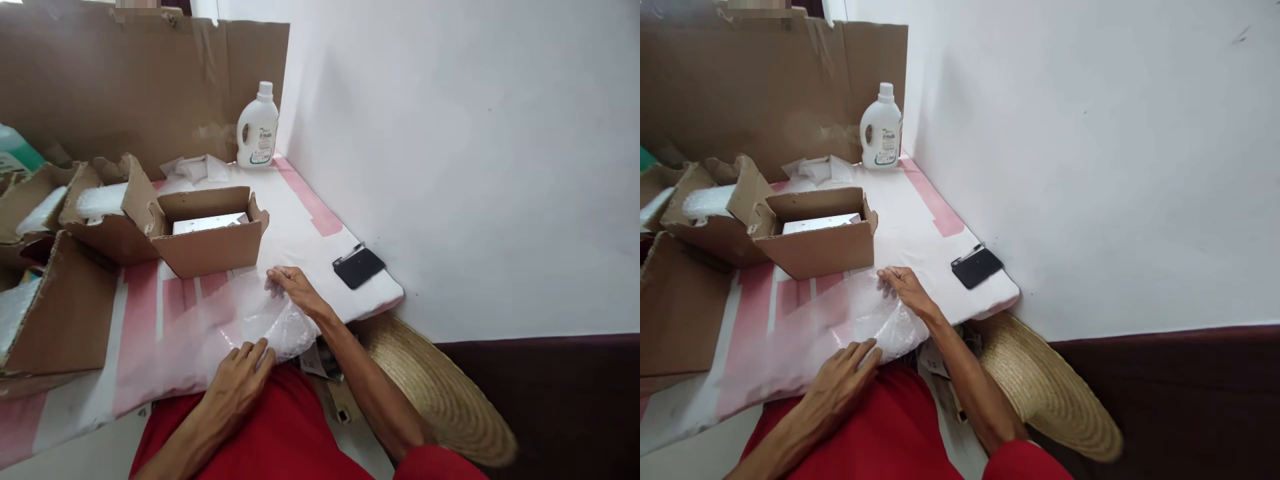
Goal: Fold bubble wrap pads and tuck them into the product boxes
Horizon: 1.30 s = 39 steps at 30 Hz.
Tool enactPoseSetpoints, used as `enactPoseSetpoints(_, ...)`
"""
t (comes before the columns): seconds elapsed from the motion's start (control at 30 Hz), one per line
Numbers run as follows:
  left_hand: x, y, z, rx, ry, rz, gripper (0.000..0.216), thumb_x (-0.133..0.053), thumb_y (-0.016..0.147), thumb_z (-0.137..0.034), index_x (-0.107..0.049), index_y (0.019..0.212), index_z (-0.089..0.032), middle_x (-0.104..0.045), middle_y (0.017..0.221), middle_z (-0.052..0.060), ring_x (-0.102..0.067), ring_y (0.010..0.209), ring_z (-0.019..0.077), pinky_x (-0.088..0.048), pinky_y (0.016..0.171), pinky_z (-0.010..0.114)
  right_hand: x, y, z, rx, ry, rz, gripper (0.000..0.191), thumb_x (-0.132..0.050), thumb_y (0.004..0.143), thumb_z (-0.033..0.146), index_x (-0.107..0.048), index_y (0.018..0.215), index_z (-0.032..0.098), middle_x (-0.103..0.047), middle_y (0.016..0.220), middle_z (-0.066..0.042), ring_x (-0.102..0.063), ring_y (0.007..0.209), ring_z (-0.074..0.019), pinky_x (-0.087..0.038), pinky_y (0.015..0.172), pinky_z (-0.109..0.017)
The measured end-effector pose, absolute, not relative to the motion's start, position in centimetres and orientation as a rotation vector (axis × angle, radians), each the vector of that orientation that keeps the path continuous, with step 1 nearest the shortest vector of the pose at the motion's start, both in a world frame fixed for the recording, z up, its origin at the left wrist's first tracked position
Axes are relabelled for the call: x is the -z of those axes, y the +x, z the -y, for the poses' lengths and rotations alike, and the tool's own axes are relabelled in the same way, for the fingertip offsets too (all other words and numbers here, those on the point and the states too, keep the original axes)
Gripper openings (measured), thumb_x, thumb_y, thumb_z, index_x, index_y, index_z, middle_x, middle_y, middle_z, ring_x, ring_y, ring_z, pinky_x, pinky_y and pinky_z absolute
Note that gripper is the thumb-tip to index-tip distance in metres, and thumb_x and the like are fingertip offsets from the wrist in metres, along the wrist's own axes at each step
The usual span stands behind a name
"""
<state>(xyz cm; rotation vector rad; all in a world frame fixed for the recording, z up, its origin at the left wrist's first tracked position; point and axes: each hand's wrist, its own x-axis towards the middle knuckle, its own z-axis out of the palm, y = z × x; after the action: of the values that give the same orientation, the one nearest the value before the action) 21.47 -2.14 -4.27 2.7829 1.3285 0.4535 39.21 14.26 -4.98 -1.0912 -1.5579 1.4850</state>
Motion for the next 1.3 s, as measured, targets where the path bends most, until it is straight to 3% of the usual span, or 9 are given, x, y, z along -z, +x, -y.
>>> enactPoseSetpoints(0.07,5.4,21.9,2.0,-0.357,2.64,-1.396,0.024,-0.055,0.095,-0.017,-0.059,0.118,-0.02,-0.071,0.115,0.008,-0.069,0.093,0.0208,-0.061,0.075,0.033,5.7,39.7,-15.5,-1.352,-1.164,1.67,0.056,-0.054,0.091,0.066,-0.063,0.067,0.016,-0.063,0.066,0.0,-0.055,0.058,-0.0116,-0.04,0.058,-0.024)
enactPoseSetpoints(0.2,5.2,20.8,1.6,-0.648,2.488,-1.374,0.026,-0.055,0.097,-0.024,-0.058,0.123,-0.022,-0.071,0.113,0.006,-0.07,0.098,0.018,-0.06,0.084,0.03,6.2,41.4,-16.6,-1.226,-1.266,1.728,0.051,-0.058,0.09,0.063,-0.059,0.065,0.018,-0.055,0.062,0.002,-0.05,0.06,-0.0128,-0.039,0.061,-0.026)
enactPoseSetpoints(0.4,4.5,15.5,-1.2,-0.94,2.399,-1.771,0.037,-0.055,0.097,-0.025,-0.055,0.134,-0.022,-0.063,0.13,0.012,-0.064,0.117,0.0226,-0.055,0.1,0.038,2.3,39.2,-12.7,-0.323,-1.409,1.853,0.048,-0.054,0.097,0.059,-0.064,0.113,0.015,-0.065,0.114,-0.016,-0.059,0.106,-0.0287,-0.047,0.095,-0.042)
enactPoseSetpoints(0.5,6.6,12.7,-2.0,-0.856,2.308,-2.024,0.046,-0.049,0.097,-0.029,-0.05,0.142,-0.017,-0.054,0.144,0.019,-0.053,0.134,0.0311,-0.045,0.111,0.05,2.0,32.8,-8.6,-0.405,-1.054,2.098,0.051,-0.046,0.102,0.058,-0.062,0.122,0.014,-0.067,0.121,-0.014,-0.059,0.114,-0.0253,-0.047,0.102,-0.037)
enactPoseSetpoints(0.57,8.7,11.1,-2.1,-0.728,2.218,-2.15,0.054,-0.044,0.096,-0.031,-0.045,0.146,-0.013,-0.048,0.15,0.023,-0.042,0.143,0.0375,-0.038,0.115,0.058,3.1,27.6,-6.6,-0.428,-0.826,2.277,0.062,-0.051,0.098,0.064,-0.057,0.132,0.012,-0.061,0.138,-0.015,-0.052,0.13,-0.0259,-0.038,0.115,-0.037)
enactPoseSetpoints(0.73,11.6,9.1,-1.7,-0.608,2.224,-2.111,0.063,-0.044,0.089,-0.031,-0.043,0.151,-0.017,-0.054,0.146,0.02,-0.032,0.149,0.0412,-0.023,0.12,0.066,7.2,21.1,-6.3,-0.423,-0.828,2.469,0.075,-0.054,0.098,0.061,-0.04,0.149,0.008,-0.043,0.159,-0.014,-0.03,0.151,-0.0239,-0.021,0.126,-0.037)
enactPoseSetpoints(0.93,9.2,11.1,-1.7,-0.421,2.086,-2.276,0.071,-0.028,0.098,-0.044,-0.032,0.155,-0.003,-0.03,0.163,0.026,-0.02,0.155,0.0393,-0.018,0.123,0.061,9.3,27.2,-8.8,-0.486,-1.082,2.503,0.081,-0.056,0.095,0.064,-0.039,0.154,0.01,-0.037,0.163,-0.016,-0.025,0.154,-0.0295,-0.019,0.126,-0.048)
enactPoseSetpoints(1.1,8.2,12.2,-1.8,-0.377,2.027,-2.306,0.07,-0.028,0.1,-0.048,-0.032,0.156,-0.006,-0.03,0.163,0.025,-0.018,0.156,0.0366,-0.018,0.122,0.061,9.9,36.6,-11.2,-0.499,-1.588,2.349,0.079,-0.046,0.101,0.061,-0.026,0.161,0.015,-0.017,0.169,-0.014,-0.012,0.158,-0.0292,-0.012,0.127,-0.052)
enactPoseSetpoints(1.3,8.4,14.0,-1.8,-0.368,2.019,-2.371,0.07,-0.026,0.101,-0.048,-0.034,0.154,-0.004,-0.03,0.163,0.026,-0.02,0.154,0.0396,-0.018,0.122,0.061,9.5,41.7,-12.9,-0.428,-1.662,2.393,0.079,-0.042,0.101,0.062,-0.024,0.162,0.014,-0.015,0.17,-0.011,-0.008,0.158,-0.0285,-0.006,0.128,-0.049)
